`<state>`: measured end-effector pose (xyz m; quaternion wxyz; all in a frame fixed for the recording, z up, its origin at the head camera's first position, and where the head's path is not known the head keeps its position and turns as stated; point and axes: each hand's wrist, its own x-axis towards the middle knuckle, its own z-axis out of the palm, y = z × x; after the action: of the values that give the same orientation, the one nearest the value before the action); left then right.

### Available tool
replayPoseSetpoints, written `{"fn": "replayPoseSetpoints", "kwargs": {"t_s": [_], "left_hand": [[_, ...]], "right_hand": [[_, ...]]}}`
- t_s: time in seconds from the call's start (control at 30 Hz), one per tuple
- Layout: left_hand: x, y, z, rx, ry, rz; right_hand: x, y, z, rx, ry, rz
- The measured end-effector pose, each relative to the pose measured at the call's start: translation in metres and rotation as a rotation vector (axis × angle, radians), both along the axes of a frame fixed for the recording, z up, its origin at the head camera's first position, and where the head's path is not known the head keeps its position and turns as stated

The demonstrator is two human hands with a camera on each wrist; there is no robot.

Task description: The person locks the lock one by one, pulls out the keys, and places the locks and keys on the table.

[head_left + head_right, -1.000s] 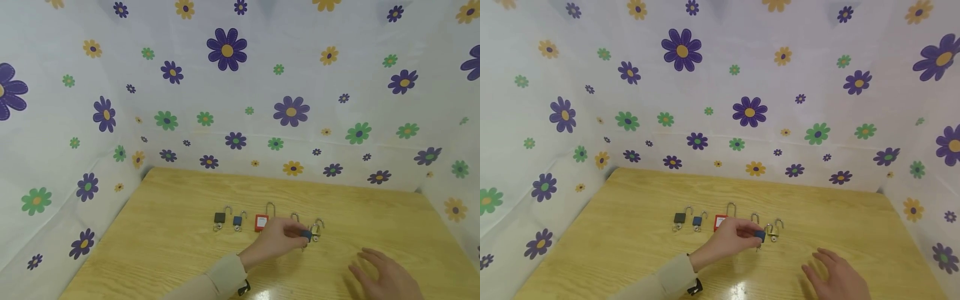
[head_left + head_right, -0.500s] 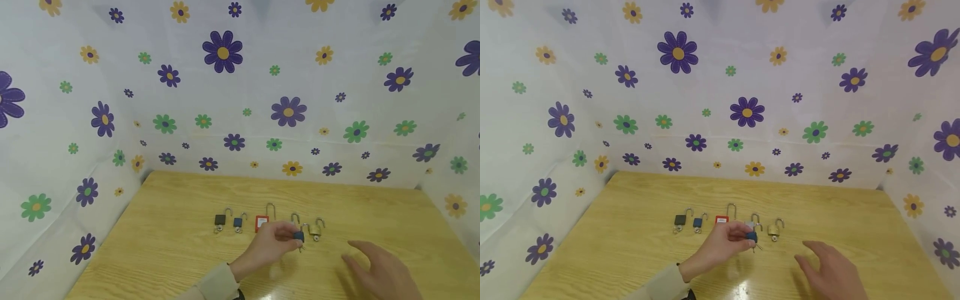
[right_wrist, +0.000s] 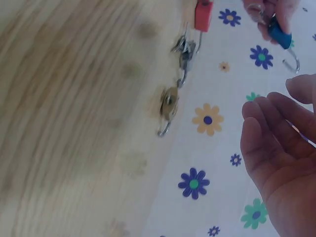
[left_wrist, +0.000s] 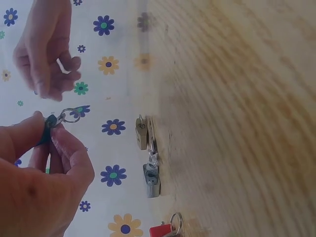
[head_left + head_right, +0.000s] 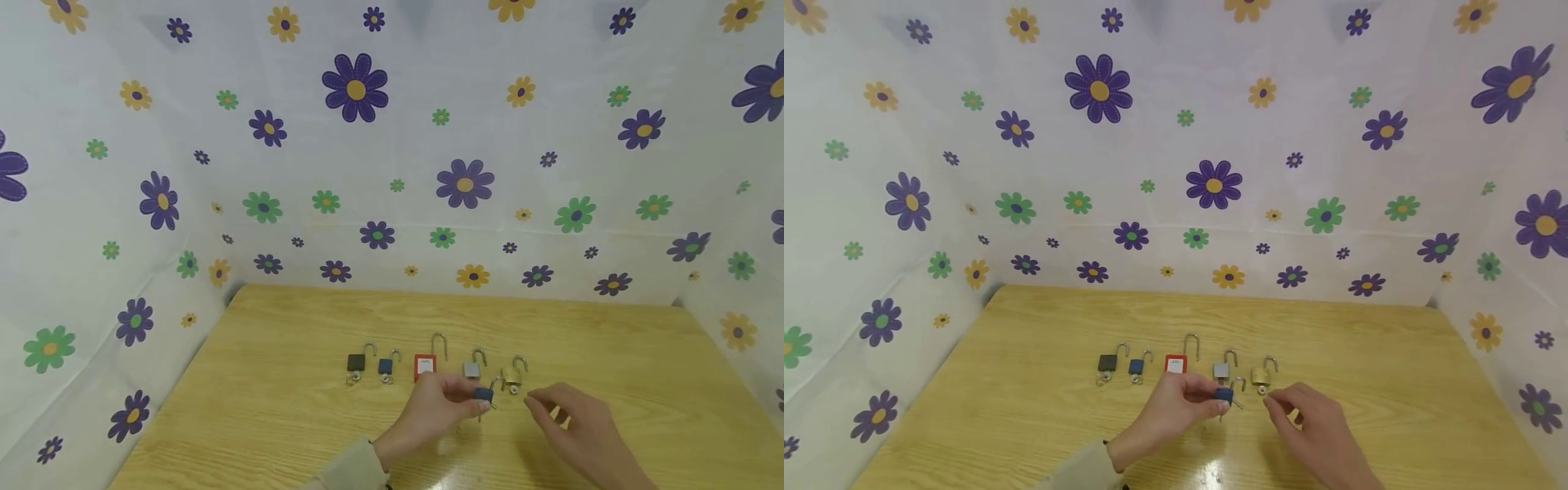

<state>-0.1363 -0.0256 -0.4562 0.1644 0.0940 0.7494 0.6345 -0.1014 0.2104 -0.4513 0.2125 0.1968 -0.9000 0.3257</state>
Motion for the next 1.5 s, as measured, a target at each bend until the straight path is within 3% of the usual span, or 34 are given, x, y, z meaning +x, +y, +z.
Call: {"fn": "replayPoseSetpoints", "kwargs": {"t_s": [0.3, 0.67, 1.07, 1.13, 1.33, 1.4, 1.5], "left_hand": [[0.001, 0.002, -0.002, 0.0, 0.026, -0.006], [0.004, 0.002, -0.003, 0.006, -0.003, -0.02], [0.007, 0.001, -0.004, -0.029, -0.021, -0.043], [0.008, 0.001, -0.004, -0.016, -0.033, -0.041], [0.008, 0.0, -0.006, 0.08, -0.106, -0.047], [0.007, 0.0, -0.006, 0.111, -0.13, -0.042], [0.007, -0.001, -0.005, 0.132, -0.16, -0.02]], "right_hand": [[-0.005, -0.019, 0.01, -0.072, 0.036, 0.05], [-0.006, -0.024, 0.005, -0.033, 0.07, 0.038], [-0.007, -0.029, 0.003, -0.058, 0.022, 0.038], [-0.006, -0.031, 0.003, -0.093, -0.014, 0.061], [-0.003, -0.033, 0.01, -0.254, -0.248, 0.185], [-0.003, -0.033, 0.011, -0.234, -0.238, 0.215], [-0.004, -0.033, 0.01, -0.129, -0.132, 0.258]]}}
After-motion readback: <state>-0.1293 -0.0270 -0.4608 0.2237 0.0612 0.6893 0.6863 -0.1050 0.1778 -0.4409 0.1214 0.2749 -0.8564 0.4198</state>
